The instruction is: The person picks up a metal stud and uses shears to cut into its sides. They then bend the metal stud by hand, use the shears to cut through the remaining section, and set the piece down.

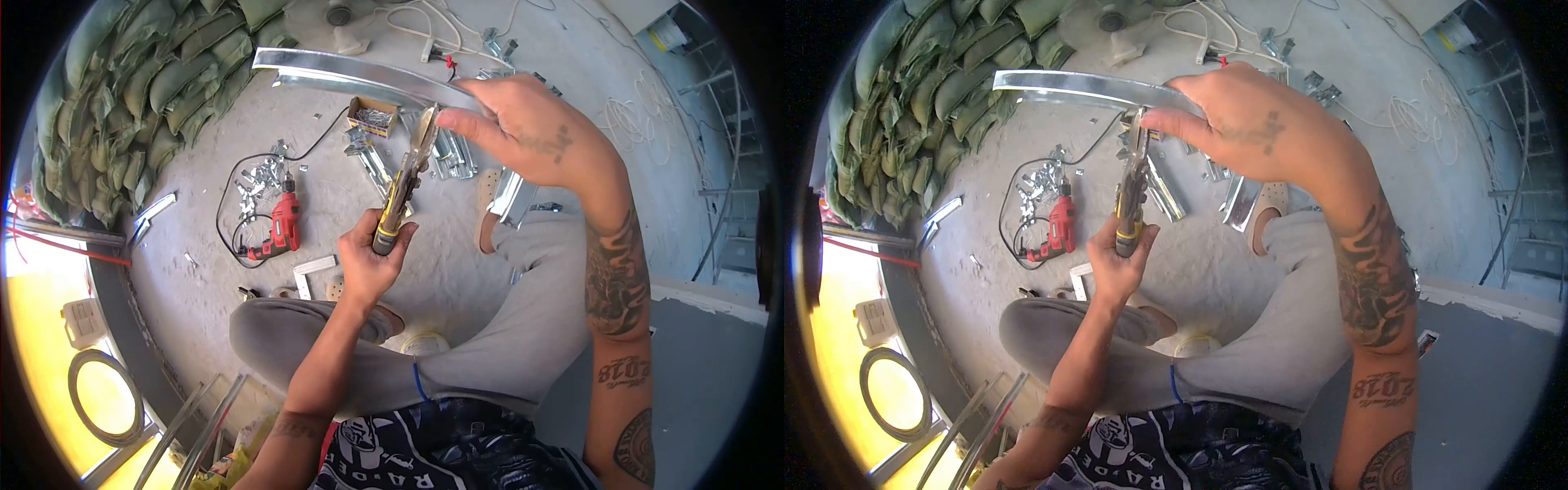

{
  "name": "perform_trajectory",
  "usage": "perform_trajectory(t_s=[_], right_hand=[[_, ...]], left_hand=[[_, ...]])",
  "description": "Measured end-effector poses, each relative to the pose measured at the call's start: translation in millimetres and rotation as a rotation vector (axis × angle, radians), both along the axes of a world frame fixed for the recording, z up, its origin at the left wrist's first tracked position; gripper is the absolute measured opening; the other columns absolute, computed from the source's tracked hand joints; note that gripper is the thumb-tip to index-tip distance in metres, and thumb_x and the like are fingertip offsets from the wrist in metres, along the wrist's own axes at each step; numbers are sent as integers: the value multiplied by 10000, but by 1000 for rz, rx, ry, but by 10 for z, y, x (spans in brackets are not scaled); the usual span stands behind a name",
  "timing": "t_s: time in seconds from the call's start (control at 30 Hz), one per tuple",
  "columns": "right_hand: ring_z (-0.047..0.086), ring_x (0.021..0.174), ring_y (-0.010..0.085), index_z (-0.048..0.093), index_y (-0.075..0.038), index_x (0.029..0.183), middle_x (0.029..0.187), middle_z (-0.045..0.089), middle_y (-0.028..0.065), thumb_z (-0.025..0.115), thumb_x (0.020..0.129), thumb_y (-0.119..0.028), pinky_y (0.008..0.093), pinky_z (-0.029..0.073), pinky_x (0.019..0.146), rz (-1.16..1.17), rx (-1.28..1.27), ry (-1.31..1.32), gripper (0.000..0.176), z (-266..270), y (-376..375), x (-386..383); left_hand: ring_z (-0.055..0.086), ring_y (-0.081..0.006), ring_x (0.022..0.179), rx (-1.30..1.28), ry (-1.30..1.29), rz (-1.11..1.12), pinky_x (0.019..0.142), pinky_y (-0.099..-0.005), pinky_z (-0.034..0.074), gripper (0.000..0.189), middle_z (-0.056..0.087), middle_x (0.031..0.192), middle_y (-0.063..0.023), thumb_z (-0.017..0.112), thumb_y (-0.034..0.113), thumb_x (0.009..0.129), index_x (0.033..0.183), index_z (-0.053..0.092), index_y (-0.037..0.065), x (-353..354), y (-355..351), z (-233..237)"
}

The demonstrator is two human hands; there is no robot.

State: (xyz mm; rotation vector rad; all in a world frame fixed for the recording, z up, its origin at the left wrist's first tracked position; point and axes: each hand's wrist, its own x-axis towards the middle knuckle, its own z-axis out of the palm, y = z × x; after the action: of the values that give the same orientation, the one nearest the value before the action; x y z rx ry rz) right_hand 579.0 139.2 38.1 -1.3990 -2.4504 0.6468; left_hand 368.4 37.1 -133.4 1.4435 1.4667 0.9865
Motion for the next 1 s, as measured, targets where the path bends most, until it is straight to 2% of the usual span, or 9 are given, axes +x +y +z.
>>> perform_trajectory(t_s=[0.13, 0.2, 0.23, 0.33, 0.43, 1.0], right_hand=[[563, 576, 328, 606, 30, 834, 604, 548, 181, 560, 958, -453, 417, 452, 598, -29, 90, 24, 500, -25, 5, 34], [550, 565, 311, 619, 28, 845, 599, 543, 174, 565, 954, -455, 403, 445, 586, 5, 43, 55, 498, -10, 31, 85], [538, 554, 295, 631, 26, 856, 594, 538, 167, 571, 951, -457, 390, 438, 575, 38, -3, 84, 496, 12, 34, 121], [498, 529, 248, 651, 21, 869, 578, 518, 139, 580, 945, -463, 369, 419, 551, -8, -98, 107, 495, 15, 36, 179], [472, 516, 207, 654, 15, 861, 568, 508, 110, 583, 945, -463, 363, 412, 540, -2, -158, 151, 491, 13, 12, 168], [470, 489, 183, 663, 18, 823, 562, 541, 101, 597, 938, -480, 347, 419, 514, 21, -159, 126, 516, 4, 5, 154]], left_hand=[[524, -67, 712, -19, 11, 9, 657, -236, 453, 239, 623, 762, -6, 770, 145, 827, 951, 637, -9, 4, -15, 39], [541, -105, 693, 20, -29, 0, 676, -276, 473, 291, 614, 734, -70, 778, 123, 791, 1007, 626, -1, 19, 30, 78], [541, -105, 693, 29, -33, -7, 676, -276, 473, 291, 614, 734, -70, 778, 123, 791, 1007, 626, -1, 18, 56, 65], [591, -136, 876, -49, -135, -78, 857, -284, 465, 404, 641, 928, -64, 683, 33, 778, 1167, 589, -24, -68, 95, 8], [589, -138, 859, -55, -214, -50, 846, -286, 469, 401, 633, 906, -54, 693, 37, 774, 1158, 595, -23, -90, 111, 12], [566, -120, 846, -48, -254, -62, 817, -272, 461, 419, 606, 901, -38, 687, 15, 770, 1175, 589, -23, -55, 99, 7]])
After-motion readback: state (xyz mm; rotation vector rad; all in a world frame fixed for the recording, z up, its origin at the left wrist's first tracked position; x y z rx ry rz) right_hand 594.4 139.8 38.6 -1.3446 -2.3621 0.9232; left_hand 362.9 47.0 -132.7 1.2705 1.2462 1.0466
